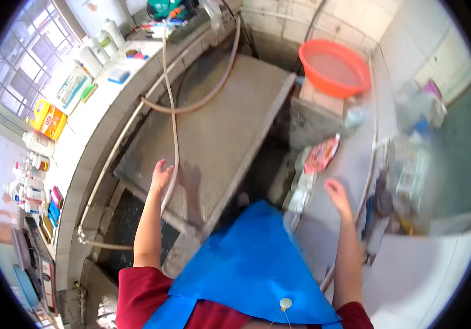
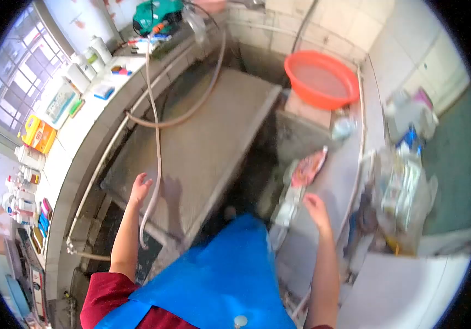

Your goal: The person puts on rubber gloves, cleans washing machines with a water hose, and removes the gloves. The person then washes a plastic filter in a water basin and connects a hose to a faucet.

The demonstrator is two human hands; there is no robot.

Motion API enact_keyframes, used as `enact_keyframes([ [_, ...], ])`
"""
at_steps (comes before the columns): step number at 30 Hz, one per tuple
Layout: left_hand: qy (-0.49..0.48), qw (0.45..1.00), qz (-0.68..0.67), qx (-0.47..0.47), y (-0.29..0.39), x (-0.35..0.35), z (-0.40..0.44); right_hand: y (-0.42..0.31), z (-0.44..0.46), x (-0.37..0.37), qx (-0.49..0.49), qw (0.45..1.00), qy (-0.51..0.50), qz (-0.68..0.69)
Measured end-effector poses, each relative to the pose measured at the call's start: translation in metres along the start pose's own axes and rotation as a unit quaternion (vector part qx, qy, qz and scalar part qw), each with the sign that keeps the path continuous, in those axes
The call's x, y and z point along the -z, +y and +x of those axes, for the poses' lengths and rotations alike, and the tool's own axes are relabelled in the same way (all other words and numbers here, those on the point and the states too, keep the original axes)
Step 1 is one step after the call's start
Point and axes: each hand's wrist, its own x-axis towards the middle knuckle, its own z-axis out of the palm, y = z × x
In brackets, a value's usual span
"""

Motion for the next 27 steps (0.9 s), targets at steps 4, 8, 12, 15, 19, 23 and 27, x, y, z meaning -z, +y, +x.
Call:
enact_keyframes([
  [4,0.042,0.999,0.010,0.015,0.028,-0.021,0.125,-0.010,0.066,0.011,-0.032,0.999,0.008,-0.007],
  [8,0.112,0.984,-0.071,0.118,0.055,-0.030,0.201,-0.041,0.144,0.020,-0.110,0.992,-0.058,-0.006],
  [12,0.182,0.969,-0.099,0.135,0.029,-0.039,0.263,-0.017,0.255,0.020,-0.034,0.994,-0.056,-0.087],
  [15,0.213,0.955,-0.125,0.167,0.030,-0.036,0.284,-0.093,0.316,0.002,-0.088,0.989,-0.103,-0.066],
  [19,0.252,0.917,-0.247,0.188,-0.005,-0.037,0.330,-0.140,0.413,-0.016,-0.058,0.981,-0.162,-0.085],
  [23,0.287,0.902,-0.290,0.145,0.023,-0.026,0.347,-0.179,0.512,-0.026,0.002,0.966,-0.234,-0.107],
  [27,0.391,0.903,-0.125,0.129,-0.010,-0.045,0.377,-0.204,0.629,-0.037,0.067,0.938,-0.305,-0.152],
])
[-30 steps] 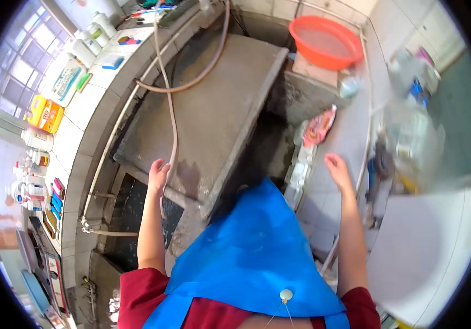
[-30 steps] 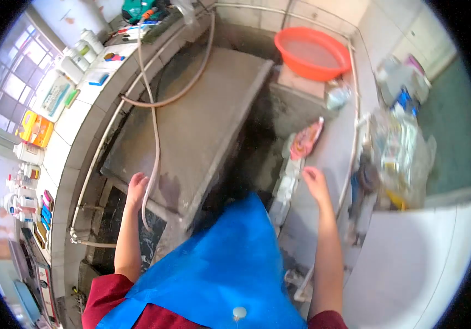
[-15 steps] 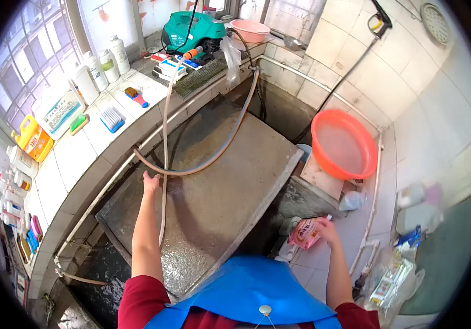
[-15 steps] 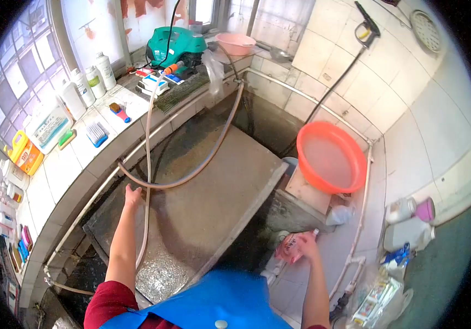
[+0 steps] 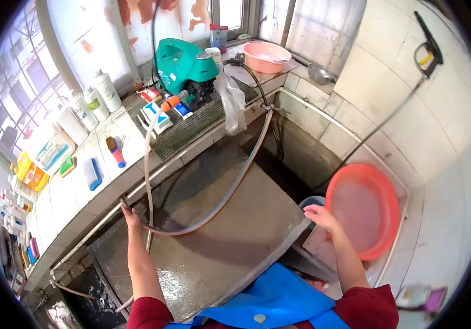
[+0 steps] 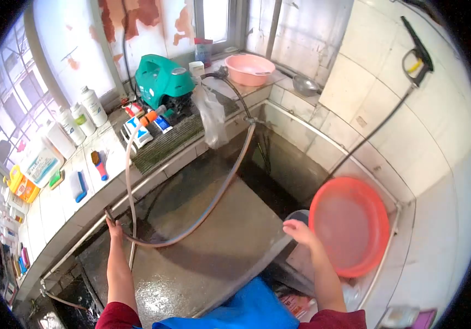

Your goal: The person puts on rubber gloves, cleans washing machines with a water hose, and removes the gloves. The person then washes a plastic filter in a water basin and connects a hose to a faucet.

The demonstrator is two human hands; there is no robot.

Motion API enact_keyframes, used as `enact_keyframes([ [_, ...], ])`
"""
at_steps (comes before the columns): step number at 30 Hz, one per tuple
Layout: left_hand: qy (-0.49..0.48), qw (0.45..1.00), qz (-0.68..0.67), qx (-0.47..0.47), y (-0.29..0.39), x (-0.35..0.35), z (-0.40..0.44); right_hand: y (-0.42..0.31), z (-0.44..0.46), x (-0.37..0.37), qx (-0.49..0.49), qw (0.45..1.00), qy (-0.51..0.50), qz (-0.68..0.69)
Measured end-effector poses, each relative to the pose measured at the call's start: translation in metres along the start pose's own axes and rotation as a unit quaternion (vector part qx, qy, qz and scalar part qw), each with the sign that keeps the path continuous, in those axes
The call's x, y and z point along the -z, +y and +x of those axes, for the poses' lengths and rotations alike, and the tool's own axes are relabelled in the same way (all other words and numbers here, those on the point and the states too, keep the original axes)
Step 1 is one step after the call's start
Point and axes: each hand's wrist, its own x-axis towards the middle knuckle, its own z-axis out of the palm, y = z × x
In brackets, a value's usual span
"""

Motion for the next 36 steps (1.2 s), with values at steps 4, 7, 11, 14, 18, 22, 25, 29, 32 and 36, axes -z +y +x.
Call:
enact_keyframes([
  [4,0.032,0.981,0.187,0.031,0.051,-0.004,-0.066,0.012,0.101,0.051,0.048,0.999,-0.018,-0.015],
  [7,0.034,0.956,0.245,0.159,0.050,-0.003,-0.124,-0.024,0.161,0.071,0.073,0.996,-0.044,-0.027],
  [11,-0.148,0.912,0.152,0.352,0.043,-0.015,-0.202,-0.056,0.251,0.068,0.114,0.989,-0.040,-0.089],
  [14,-0.012,0.963,0.203,0.175,-0.071,-0.045,-0.219,-0.076,0.318,0.067,0.176,0.963,0.028,-0.202],
  [18,0.001,0.957,0.188,0.221,-0.029,-0.049,-0.221,-0.110,0.389,0.071,0.167,0.926,0.147,-0.304],
  [22,-0.093,0.919,0.347,0.164,0.002,-0.036,-0.208,-0.145,0.418,0.068,0.039,0.903,0.151,-0.401],
  [25,-0.141,0.901,0.391,0.122,0.007,-0.049,-0.200,-0.143,0.429,0.062,-0.004,0.884,0.097,-0.457],
  [29,-0.209,0.947,0.240,0.051,0.087,-0.101,-0.184,-0.113,0.441,0.054,0.071,0.898,0.149,-0.407],
  [32,-0.259,0.931,0.254,-0.039,0.121,-0.162,-0.155,-0.090,0.450,0.060,0.158,0.884,0.163,-0.408],
  [36,-0.348,0.834,0.408,-0.134,0.200,-0.265,-0.108,-0.070,0.459,0.063,0.259,0.900,0.171,-0.306],
])
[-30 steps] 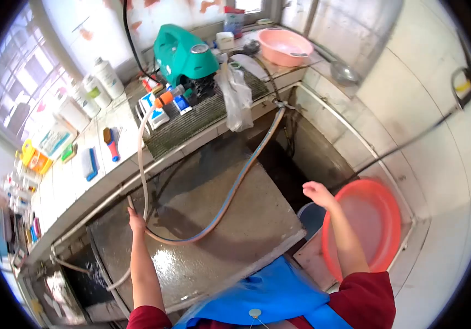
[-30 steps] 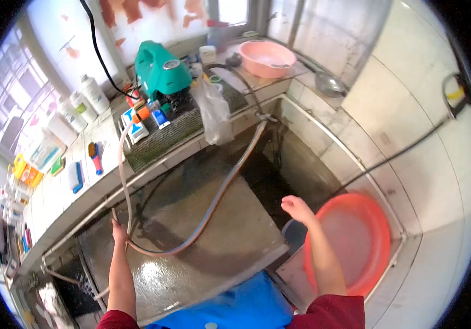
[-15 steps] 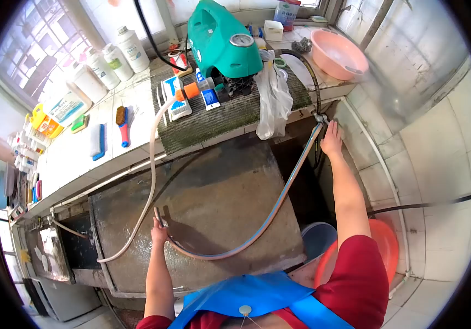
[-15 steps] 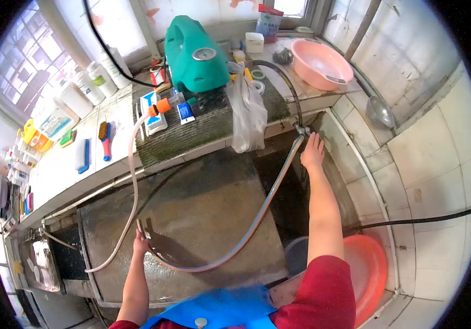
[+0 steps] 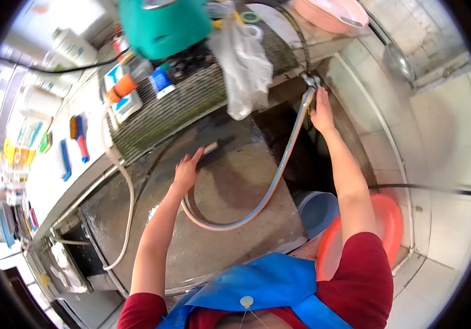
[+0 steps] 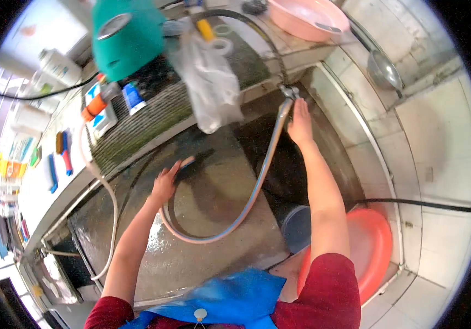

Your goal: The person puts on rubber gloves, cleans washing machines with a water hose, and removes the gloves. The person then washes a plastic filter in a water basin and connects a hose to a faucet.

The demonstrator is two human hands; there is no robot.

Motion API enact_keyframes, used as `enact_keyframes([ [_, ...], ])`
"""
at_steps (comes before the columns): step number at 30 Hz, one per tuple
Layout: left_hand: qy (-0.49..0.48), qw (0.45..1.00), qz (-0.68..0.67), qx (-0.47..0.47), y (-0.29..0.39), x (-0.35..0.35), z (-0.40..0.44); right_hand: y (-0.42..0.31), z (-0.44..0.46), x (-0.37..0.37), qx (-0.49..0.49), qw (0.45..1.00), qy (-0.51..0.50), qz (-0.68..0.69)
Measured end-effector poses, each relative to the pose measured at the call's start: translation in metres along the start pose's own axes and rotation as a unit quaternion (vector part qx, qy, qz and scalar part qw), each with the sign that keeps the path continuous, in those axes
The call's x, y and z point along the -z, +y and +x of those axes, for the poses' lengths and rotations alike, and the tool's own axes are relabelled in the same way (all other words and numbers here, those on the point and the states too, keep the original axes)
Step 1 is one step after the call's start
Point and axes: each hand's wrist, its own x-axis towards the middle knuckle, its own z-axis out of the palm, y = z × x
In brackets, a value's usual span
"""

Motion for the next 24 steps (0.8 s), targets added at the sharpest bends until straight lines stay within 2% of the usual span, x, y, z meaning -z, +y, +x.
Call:
enact_keyframes([
  [1,-0.002,0.997,0.066,-0.037,0.021,0.002,0.024,0.002,-0.001,-0.001,0.005,1.000,0.003,0.012],
  [2,-0.009,0.996,0.071,-0.046,0.041,0.000,0.051,0.002,-0.001,-0.001,0.011,1.000,0.006,0.023],
  [4,-0.037,0.968,0.206,-0.138,0.077,-0.012,0.102,-0.004,-0.005,0.009,0.012,0.999,0.000,0.049],
  [6,-0.010,0.944,0.252,-0.212,0.104,-0.046,0.148,0.003,-0.006,0.009,0.011,0.997,-0.017,0.079],
  [7,-0.020,0.923,0.278,-0.266,0.128,-0.047,0.157,0.007,-0.006,0.008,0.029,0.996,-0.009,0.085],
  [11,-0.070,0.885,0.278,-0.368,0.188,-0.078,0.179,0.015,-0.009,0.008,0.066,0.990,-0.006,0.125],
  [14,-0.066,0.858,0.318,-0.398,0.205,-0.092,0.194,0.020,-0.010,0.001,0.061,0.982,0.007,0.179],
  [16,-0.056,0.853,0.310,-0.416,0.207,-0.094,0.205,0.020,-0.016,0.001,0.058,0.970,0.050,0.231],
  [18,-0.134,0.908,0.239,-0.317,0.212,-0.092,0.211,0.021,-0.034,-0.017,-0.001,0.944,0.148,0.294],
  [20,-0.126,0.904,0.250,-0.324,0.207,-0.097,0.209,0.032,-0.066,-0.063,-0.185,0.865,0.132,0.448],
  [21,-0.087,0.923,0.203,-0.316,0.203,-0.105,0.210,0.036,-0.085,-0.091,-0.270,0.811,0.117,0.506],
  [22,-0.048,0.937,0.156,-0.309,0.202,-0.109,0.211,0.039,-0.103,-0.114,-0.352,0.746,0.101,0.557],
  [24,-0.031,0.938,0.168,-0.300,0.203,-0.108,0.207,0.043,-0.126,-0.136,-0.495,0.609,-0.014,0.620],
])
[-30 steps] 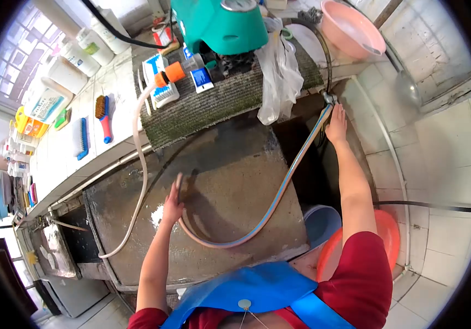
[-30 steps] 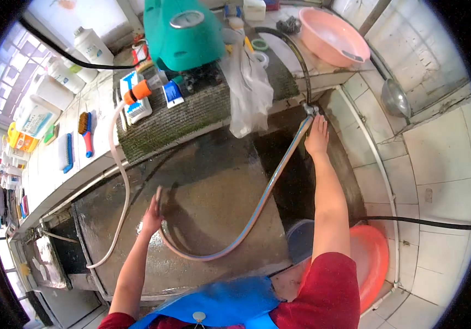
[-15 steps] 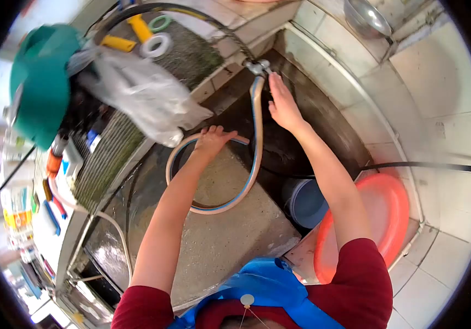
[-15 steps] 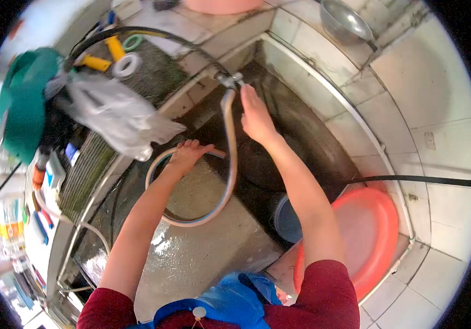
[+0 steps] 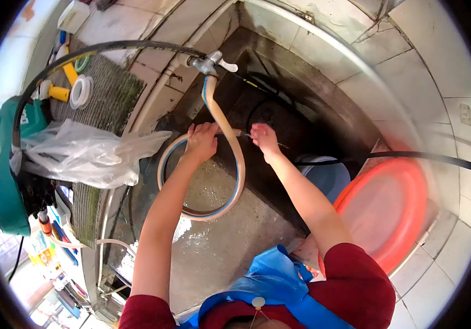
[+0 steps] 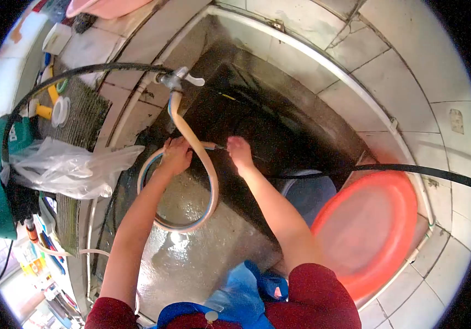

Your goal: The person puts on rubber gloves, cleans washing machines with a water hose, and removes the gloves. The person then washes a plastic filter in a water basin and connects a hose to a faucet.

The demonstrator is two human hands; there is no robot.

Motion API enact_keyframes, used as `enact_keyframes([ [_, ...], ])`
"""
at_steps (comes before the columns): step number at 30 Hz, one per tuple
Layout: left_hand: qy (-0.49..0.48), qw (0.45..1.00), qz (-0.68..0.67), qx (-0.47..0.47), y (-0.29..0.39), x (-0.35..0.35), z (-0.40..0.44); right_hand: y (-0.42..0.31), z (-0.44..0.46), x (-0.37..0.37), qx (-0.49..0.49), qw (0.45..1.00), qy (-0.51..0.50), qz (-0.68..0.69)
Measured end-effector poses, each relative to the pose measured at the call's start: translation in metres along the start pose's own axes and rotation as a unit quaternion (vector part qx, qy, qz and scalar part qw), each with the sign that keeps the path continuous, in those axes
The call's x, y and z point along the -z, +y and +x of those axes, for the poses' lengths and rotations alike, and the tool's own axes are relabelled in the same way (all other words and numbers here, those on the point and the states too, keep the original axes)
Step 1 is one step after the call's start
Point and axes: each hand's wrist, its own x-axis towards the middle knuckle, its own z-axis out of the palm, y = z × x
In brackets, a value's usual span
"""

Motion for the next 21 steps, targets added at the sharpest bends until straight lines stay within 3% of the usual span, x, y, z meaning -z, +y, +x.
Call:
enact_keyframes([
  [3,0.012,1.000,0.012,0.021,-0.001,0.001,0.002,0.022,0.013,0.001,-0.077,0.990,-0.030,0.118],
  [6,0.000,0.999,-0.003,0.032,-0.004,-0.002,0.005,0.024,0.033,-0.009,-0.096,0.983,-0.028,0.154],
  [11,-0.047,0.997,0.000,0.057,-0.005,-0.006,0.015,0.029,0.062,-0.022,-0.090,0.990,-0.014,0.112],
  [17,0.041,0.999,0.013,-0.014,0.010,0.002,0.014,0.028,0.074,-0.024,-0.097,0.988,-0.071,0.092],
  [19,0.149,0.986,0.006,-0.076,0.020,0.010,0.016,0.019,0.073,-0.020,-0.123,0.978,-0.108,0.132],
  [20,0.148,0.986,0.005,-0.075,0.022,0.004,0.012,0.015,0.071,-0.018,-0.125,0.978,-0.107,0.131],
  [21,0.154,0.982,-0.100,-0.036,0.026,-0.005,0.005,0.011,0.069,-0.016,-0.131,0.970,-0.124,0.163],
])
